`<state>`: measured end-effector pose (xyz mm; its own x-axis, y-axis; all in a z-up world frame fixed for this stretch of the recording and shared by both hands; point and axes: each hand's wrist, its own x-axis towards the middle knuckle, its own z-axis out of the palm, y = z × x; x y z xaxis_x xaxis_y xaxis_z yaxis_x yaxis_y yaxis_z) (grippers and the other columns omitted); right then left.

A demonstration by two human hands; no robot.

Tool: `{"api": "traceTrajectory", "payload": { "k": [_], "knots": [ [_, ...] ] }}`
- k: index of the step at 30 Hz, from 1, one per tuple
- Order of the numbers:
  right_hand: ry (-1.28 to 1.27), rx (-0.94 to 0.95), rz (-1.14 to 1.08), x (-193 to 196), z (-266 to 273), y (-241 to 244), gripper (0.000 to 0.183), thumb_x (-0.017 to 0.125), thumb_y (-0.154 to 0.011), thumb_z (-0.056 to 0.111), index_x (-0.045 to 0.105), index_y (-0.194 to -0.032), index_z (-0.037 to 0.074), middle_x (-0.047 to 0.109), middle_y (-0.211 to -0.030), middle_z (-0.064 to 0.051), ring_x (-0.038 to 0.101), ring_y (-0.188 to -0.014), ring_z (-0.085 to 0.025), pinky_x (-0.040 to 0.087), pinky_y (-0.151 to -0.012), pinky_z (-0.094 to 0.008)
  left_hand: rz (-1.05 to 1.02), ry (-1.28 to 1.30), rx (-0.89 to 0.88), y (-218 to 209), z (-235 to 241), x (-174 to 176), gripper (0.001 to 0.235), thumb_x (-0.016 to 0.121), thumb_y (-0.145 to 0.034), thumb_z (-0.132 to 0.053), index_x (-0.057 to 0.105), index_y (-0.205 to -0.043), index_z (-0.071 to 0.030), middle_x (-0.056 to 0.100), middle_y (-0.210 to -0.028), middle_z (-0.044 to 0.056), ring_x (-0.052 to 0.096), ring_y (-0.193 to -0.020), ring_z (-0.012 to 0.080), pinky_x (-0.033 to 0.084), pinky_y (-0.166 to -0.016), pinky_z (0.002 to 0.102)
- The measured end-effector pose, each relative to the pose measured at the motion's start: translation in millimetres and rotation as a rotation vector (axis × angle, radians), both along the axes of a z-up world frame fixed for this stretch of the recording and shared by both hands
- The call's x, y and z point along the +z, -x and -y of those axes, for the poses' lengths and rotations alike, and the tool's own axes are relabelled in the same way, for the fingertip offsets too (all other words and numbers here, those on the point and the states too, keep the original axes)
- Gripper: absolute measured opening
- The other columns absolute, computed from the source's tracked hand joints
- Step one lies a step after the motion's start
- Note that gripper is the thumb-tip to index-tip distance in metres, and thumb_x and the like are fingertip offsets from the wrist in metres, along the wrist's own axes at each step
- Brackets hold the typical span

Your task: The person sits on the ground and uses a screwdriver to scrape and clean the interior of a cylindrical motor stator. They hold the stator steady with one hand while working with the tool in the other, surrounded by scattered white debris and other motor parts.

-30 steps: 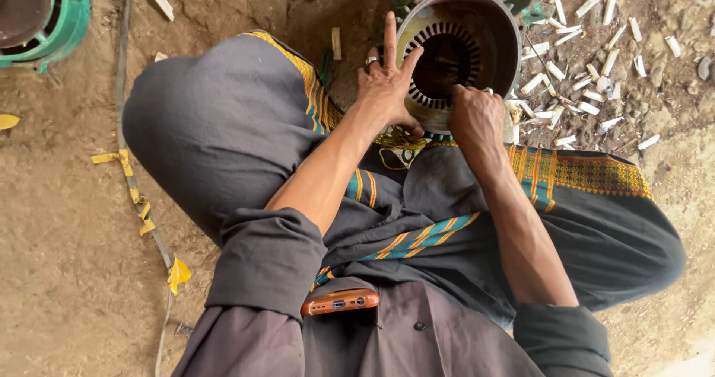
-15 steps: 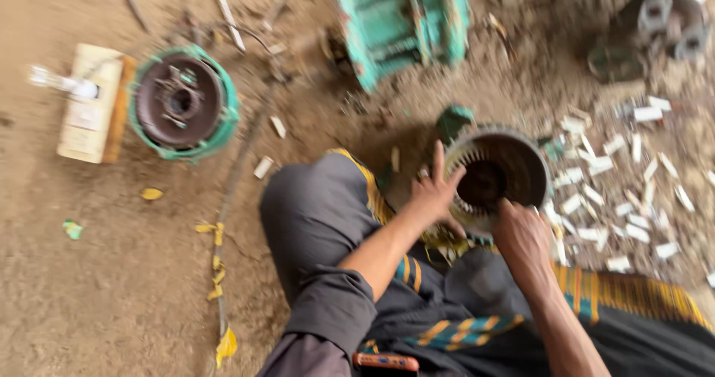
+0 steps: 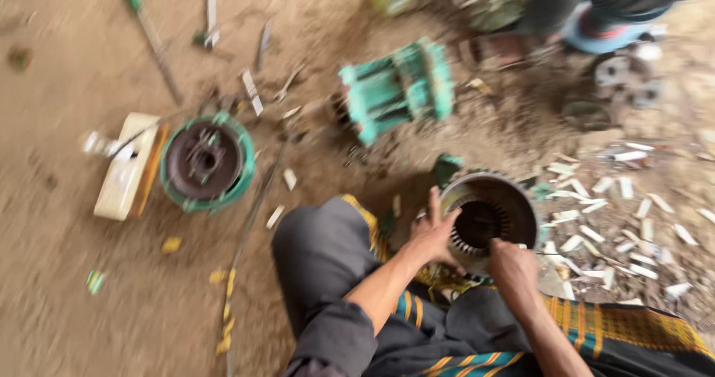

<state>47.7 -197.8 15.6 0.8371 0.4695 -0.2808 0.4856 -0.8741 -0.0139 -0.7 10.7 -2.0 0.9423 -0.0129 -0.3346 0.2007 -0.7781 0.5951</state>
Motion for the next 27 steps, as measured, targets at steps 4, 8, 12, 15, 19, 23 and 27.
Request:
{"api": "traceTrajectory", "payload": {
  "k": [4, 8, 12, 15, 19, 23, 27],
  "knots": [
    [-0.063, 0.019, -0.010, -5, -5, -3, 0.009, 0.063, -0.079, 0.011, 0.067, -0.087, 0.008, 0.072, -0.074, -0.015, 0.073, -0.075, -0.035, 0.058, -0.067, -0.049, -0.084, -0.024, -0.022, -5, -4, 13, 0.153, 0.099, -0.030, -0.063, 0.031, -0.163, -0.027, -0.032, -0.165, 0.030, 0.025, -0.141, 0.0687, 0.036, -0.110, 0.070],
    [-0.118, 0.007, 0.002, -9, 6, 5, 0.005, 0.064, -0.082, 0.011, 0.067, -0.084, 0.007, 0.071, -0.074, -0.015, 0.072, -0.077, -0.034, 0.057, -0.068, -0.048, -0.086, -0.145, -0.057, -3, 4, 8, 0.152, 0.100, -0.032, -0.066, 0.029, -0.161, -0.028, -0.028, -0.163, 0.030, 0.025, -0.140, 0.0680, 0.038, -0.112, 0.063],
    [-0.050, -0.031, -0.088, -5, -5, 2, 0.007, 0.063, -0.083, 0.012, 0.068, -0.086, 0.008, 0.073, -0.082, -0.015, 0.073, -0.081, -0.032, 0.056, -0.072, -0.046, -0.131, -0.086, -0.037, -12, -2, 15, 0.154, 0.099, -0.035, -0.062, 0.021, -0.164, -0.029, -0.031, -0.164, 0.030, 0.025, -0.144, 0.0618, 0.039, -0.114, 0.058],
    [-0.120, -0.047, -0.022, 1, -8, 4, 0.007, 0.063, -0.085, 0.010, 0.069, -0.085, 0.006, 0.074, -0.079, -0.015, 0.072, -0.080, -0.032, 0.053, -0.073, -0.047, -0.242, -0.131, -0.055, -14, 1, 22, 0.157, 0.102, -0.035, -0.063, 0.016, -0.162, -0.031, -0.035, -0.161, 0.027, 0.020, -0.148, 0.0574, 0.036, -0.116, 0.056],
    [-0.099, -0.061, -0.050, 10, -9, 8, 0.010, 0.059, -0.087, 0.006, 0.069, -0.091, 0.005, 0.074, -0.082, -0.014, 0.073, -0.081, -0.031, 0.052, -0.076, -0.045, -0.255, -0.146, -0.062, -11, 3, 32, 0.159, 0.101, -0.036, -0.062, 0.013, -0.163, -0.028, -0.036, -0.160, 0.027, 0.022, -0.148, 0.0556, 0.036, -0.117, 0.055],
    [-0.053, -0.055, -0.117, 15, -12, 3, 0.012, 0.059, -0.086, 0.005, 0.069, -0.092, 0.005, 0.074, -0.084, -0.014, 0.073, -0.082, -0.030, 0.051, -0.077, -0.044, -0.291, -0.118, -0.044, -21, -1, 36, 0.158, 0.098, -0.036, -0.062, 0.013, -0.165, -0.031, -0.035, -0.165, 0.025, 0.026, -0.148, 0.0556, 0.040, -0.116, 0.054],
    [-0.130, -0.048, -0.027, 13, -11, 11, 0.009, 0.061, -0.085, 0.006, 0.069, -0.088, 0.004, 0.074, -0.080, -0.016, 0.072, -0.079, -0.031, 0.051, -0.074, -0.046, -0.264, -0.110, -0.048, -10, 3, 29, 0.159, 0.102, -0.036, -0.061, 0.013, -0.163, -0.029, -0.035, -0.160, 0.028, 0.022, -0.148, 0.0562, 0.036, -0.116, 0.057]
  ]
}}
